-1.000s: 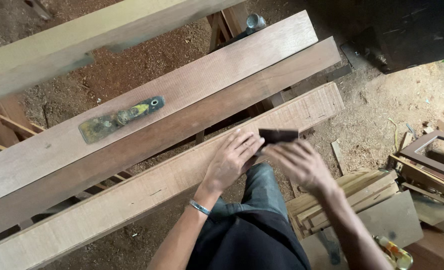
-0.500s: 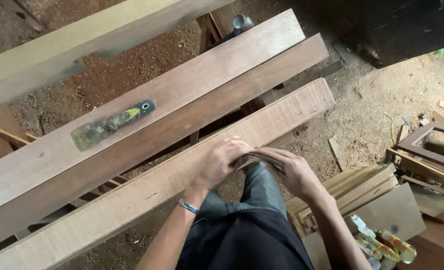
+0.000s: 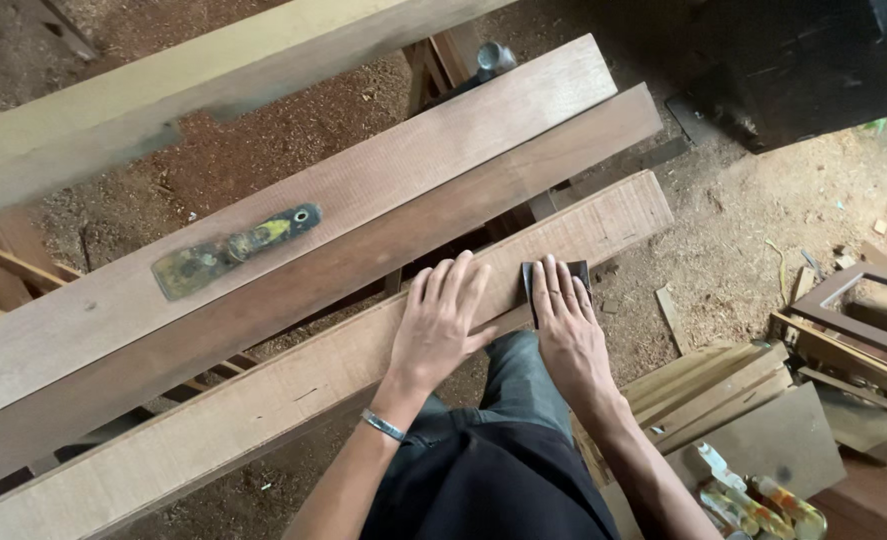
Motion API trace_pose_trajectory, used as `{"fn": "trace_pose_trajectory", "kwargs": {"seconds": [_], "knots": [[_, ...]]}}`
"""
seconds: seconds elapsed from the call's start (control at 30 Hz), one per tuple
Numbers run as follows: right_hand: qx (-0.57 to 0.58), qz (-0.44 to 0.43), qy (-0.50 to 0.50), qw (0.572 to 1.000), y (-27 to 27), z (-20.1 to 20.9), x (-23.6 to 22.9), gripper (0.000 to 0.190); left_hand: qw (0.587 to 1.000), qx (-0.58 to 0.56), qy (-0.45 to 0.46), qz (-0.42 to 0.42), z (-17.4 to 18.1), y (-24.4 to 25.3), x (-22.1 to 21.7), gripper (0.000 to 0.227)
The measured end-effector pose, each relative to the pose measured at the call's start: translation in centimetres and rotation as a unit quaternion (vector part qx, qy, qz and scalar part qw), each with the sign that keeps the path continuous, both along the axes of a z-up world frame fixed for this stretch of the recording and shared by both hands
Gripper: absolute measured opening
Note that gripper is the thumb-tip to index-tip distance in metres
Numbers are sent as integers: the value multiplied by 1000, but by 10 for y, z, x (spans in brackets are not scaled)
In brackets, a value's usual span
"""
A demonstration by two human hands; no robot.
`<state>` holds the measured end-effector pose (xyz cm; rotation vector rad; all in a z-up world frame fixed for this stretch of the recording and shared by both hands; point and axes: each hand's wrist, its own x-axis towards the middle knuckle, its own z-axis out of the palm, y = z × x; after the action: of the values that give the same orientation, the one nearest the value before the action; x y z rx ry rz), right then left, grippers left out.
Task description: The person sands the surface and edges of several wooden boards by hand using a piece of sandpaper.
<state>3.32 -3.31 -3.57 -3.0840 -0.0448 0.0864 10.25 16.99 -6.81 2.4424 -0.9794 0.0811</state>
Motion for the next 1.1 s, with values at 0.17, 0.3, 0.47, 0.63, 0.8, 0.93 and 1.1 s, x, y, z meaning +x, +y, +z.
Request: {"fn": "trace_pose_trajectory", "kwargs": {"seconds": [0.17, 0.3, 0.47, 0.63, 0.8, 0.93, 1.1], "knots": [[41, 4, 25, 999, 1, 4, -3, 72, 1000, 6, -1, 2, 0, -2, 0, 93], [77, 11, 10, 997, -5, 15, -4, 75, 1000, 1, 5, 1, -1, -1, 0, 90], [59, 23, -6, 998, -6, 19, -1, 73, 1000, -14, 1, 3, 1, 0, 1, 89], [67, -5, 17, 998, 5, 15, 7, 75, 1000, -20, 0, 4, 1, -1, 1, 90], [64, -18, 39, 997, 11, 18, 7, 79, 999, -32, -9, 7, 1, 3, -4, 87], [-21, 10, 20, 1000, 1, 20, 24, 74, 1000, -27, 5, 4, 0, 0, 9, 89], [18, -14, 15, 1000, -3, 15, 14, 72, 999, -33, -9, 4, -6, -1, -8, 89]]}}
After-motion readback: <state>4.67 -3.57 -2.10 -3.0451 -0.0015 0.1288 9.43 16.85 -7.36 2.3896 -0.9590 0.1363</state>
